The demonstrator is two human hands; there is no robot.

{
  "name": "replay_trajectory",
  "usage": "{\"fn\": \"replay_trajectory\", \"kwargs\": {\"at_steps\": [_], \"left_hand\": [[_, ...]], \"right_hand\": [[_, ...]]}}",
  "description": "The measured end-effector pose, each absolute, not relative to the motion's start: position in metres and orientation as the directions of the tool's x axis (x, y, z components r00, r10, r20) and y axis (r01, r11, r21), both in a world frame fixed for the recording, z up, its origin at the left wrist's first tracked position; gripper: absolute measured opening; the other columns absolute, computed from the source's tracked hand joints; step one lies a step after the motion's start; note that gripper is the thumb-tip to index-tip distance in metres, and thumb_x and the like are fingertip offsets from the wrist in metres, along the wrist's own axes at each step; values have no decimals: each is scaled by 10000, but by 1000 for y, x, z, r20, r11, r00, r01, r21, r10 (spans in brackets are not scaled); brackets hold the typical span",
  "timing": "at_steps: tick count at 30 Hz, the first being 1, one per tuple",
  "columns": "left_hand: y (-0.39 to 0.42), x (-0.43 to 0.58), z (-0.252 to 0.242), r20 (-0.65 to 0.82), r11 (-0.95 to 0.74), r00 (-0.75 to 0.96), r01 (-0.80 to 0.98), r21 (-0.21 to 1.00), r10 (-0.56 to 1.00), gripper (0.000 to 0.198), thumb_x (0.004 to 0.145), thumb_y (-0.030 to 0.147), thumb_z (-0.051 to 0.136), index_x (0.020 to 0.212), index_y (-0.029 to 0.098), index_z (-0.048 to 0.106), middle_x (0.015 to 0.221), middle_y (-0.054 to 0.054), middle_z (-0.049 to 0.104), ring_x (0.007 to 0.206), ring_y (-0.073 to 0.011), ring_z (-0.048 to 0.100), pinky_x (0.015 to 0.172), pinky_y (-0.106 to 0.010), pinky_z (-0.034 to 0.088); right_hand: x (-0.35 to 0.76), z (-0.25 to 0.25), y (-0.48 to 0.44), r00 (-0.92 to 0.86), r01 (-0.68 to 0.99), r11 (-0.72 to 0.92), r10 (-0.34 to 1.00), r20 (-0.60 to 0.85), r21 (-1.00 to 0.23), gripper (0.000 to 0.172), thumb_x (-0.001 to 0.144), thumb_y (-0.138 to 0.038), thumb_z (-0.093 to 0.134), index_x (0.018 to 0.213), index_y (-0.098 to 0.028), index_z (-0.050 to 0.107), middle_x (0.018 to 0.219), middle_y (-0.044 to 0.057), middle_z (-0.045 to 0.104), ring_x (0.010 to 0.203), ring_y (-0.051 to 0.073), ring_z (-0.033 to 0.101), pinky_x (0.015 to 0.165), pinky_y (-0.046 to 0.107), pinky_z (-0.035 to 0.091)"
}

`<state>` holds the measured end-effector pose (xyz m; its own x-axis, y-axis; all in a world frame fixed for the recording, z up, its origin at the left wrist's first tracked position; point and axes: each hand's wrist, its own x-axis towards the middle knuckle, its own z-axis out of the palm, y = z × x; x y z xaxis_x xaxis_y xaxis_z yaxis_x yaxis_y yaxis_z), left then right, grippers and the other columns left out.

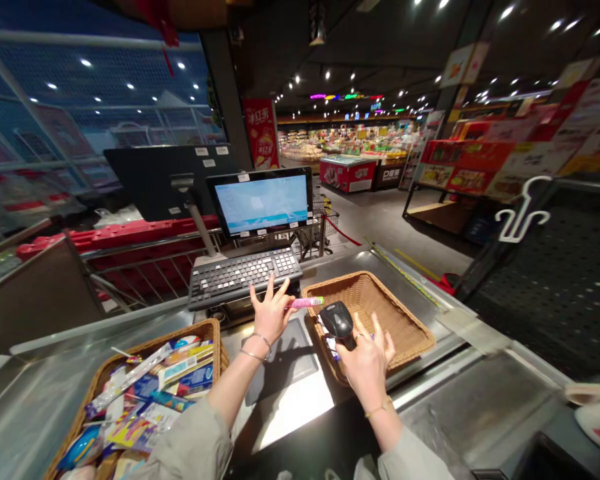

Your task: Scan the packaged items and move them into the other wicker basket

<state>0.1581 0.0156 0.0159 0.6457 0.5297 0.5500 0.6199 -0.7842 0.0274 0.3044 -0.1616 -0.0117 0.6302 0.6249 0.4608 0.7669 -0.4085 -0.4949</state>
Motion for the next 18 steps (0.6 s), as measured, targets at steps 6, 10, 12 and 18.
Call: {"fn": "replay_trajectory", "kwargs": {"at_steps": [6, 10, 12, 18], "left_hand": [[15, 178, 15, 549, -809, 671, 588, 17, 498, 150, 887, 362, 561, 963, 282, 663, 1444, -6, 489, 1442, -349, 222, 1088, -752, -29], [14, 190, 13, 546, -829, 692, 559, 7, 472, 149, 881, 365, 570, 961, 277, 659, 1441, -18, 493, 1447, -339, 212, 1094, -742, -39], [14, 195, 12, 542, -839, 705, 544, 1, 458, 154, 879, 364, 575, 967, 270, 659, 1442, -31, 491, 1449, -342, 204, 1090, -745, -38], [12, 213, 6, 514, -872, 750, 489, -6, 417, 144, 884, 321, 579, 985, 295, 678, 1449, -11, 482, 1445, -351, 207, 1077, -760, -20]], "right_hand": [[315, -10, -169, 667, 739, -446, 590, 454, -506, 270, 773, -346, 591, 976, -210, 706, 1304, 40, 605, 1392, 292, 280, 1093, 517, 139], [321, -9, -175, 678, 733, -469, 566, 469, -493, 276, 782, -355, 565, 962, -200, 706, 1298, 51, 609, 1380, 295, 296, 1089, 520, 156], [324, -9, -178, 682, 730, -479, 556, 475, -487, 286, 782, -361, 559, 970, -202, 705, 1294, 49, 612, 1370, 291, 312, 1089, 515, 168], [334, -11, -186, 706, 708, -511, 512, 489, -488, 294, 778, -365, 554, 967, -206, 713, 1274, 38, 626, 1360, 302, 328, 1080, 511, 185]]}}
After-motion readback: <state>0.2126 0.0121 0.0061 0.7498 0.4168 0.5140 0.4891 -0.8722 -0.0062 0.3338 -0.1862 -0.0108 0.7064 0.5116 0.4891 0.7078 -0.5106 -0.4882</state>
